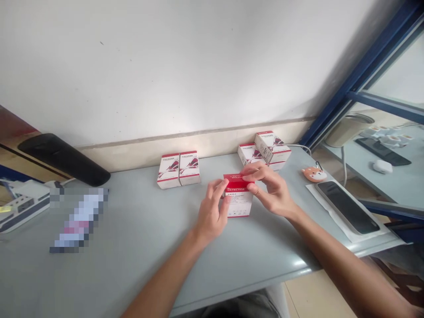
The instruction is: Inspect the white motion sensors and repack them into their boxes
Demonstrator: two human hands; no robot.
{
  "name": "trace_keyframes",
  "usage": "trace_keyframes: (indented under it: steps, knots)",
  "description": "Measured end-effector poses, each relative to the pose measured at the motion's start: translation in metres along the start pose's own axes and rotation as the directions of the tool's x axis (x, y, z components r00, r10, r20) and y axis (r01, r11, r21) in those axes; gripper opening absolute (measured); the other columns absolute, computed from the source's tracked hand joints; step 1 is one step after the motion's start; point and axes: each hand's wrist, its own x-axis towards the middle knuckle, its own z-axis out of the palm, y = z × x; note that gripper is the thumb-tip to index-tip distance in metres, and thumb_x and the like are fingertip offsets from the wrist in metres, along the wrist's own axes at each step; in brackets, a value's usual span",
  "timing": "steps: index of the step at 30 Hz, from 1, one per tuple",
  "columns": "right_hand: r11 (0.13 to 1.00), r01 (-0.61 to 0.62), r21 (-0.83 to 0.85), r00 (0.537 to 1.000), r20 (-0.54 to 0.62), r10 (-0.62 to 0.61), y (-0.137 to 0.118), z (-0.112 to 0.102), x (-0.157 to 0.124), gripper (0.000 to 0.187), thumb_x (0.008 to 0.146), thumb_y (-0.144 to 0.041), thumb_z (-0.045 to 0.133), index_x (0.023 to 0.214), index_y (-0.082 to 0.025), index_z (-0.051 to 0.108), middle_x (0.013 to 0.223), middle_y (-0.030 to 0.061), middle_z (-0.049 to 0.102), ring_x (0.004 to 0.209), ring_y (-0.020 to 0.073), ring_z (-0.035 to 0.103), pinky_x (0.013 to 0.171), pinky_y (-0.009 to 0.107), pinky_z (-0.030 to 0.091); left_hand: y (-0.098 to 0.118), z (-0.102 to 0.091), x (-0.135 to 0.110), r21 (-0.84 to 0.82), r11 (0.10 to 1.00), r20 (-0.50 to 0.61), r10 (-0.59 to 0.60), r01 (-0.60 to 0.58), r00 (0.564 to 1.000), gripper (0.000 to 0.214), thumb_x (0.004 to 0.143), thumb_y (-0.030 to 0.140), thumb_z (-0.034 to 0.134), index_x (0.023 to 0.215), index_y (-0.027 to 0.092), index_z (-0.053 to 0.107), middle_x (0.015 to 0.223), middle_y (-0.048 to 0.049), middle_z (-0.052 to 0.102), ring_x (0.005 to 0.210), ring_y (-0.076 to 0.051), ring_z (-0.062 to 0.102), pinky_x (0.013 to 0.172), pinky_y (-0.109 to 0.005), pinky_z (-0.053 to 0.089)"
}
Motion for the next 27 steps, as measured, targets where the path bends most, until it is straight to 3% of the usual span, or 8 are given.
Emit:
trace_keyframes:
  steps: [7, 15, 22, 27]
  knots:
    - [0.994, -0.046, -0.098, 0.999, -0.001, 0.046, -0.011, 0.003, 0.0, 0.012, 0.1, -0.016, 0.065, 0.105, -0.026, 0.067, 0.11, 0.0077, 0.072, 0.099, 0.0231, 0.069, 0.088, 0.043, 0.059, -0.003, -0.001, -0.001, -0.01, 0.997, -0.003, 0.078, -0.078, 0.997, 0.05, 0.111, 0.022, 0.043, 0.159, 0.031, 0.034, 0.142, -0.0159, 0.056, 0.123, -0.024, 0.067, 0.097, -0.041, 0.061]
    - [0.992, 0.044, -0.119, 0.999, 0.017, -0.042, -0.009, 0.005, -0.002, 0.02, 0.096, -0.009, 0.066, 0.108, -0.024, 0.07, 0.112, 0.01, 0.071, 0.097, 0.0238, 0.07, 0.085, 0.042, 0.059, -0.004, -0.002, -0.002, -0.041, 0.991, -0.011, 0.128, -0.128, 0.992, 0.054, 0.108, 0.015, 0.046, 0.158, 0.031, 0.035, 0.142, -0.0162, 0.053, 0.123, -0.023, 0.068, 0.092, -0.037, 0.063]
    - [0.992, -0.002, -0.128, 0.999, -0.042, -0.003, -0.016, 0.008, -0.003, 0.019, 0.091, -0.007, 0.07, 0.1, -0.023, 0.066, 0.105, 0.0085, 0.074, 0.089, 0.0221, 0.071, 0.079, 0.038, 0.058, -0.003, -0.003, -0.004, -0.043, 0.994, 0.0, 0.102, -0.102, 0.995, 0.036, 0.104, 0.013, 0.051, 0.137, 0.028, 0.049, 0.139, -0.017, 0.056, 0.122, -0.026, 0.069, 0.09, -0.04, 0.066]
    - [0.991, 0.024, -0.128, 1.0, -0.015, -0.026, -0.02, 0.008, -0.005, 0.02, 0.089, -0.005, 0.069, 0.095, -0.023, 0.063, 0.105, 0.0081, 0.07, 0.096, 0.0239, 0.073, 0.082, 0.04, 0.059, 0.001, -0.003, 0.001, -0.036, 0.984, -0.012, 0.172, -0.173, 0.985, 0.031, 0.1, 0.01, 0.049, 0.127, 0.026, 0.051, 0.136, -0.0171, 0.056, 0.117, -0.027, 0.07, 0.084, -0.038, 0.067]
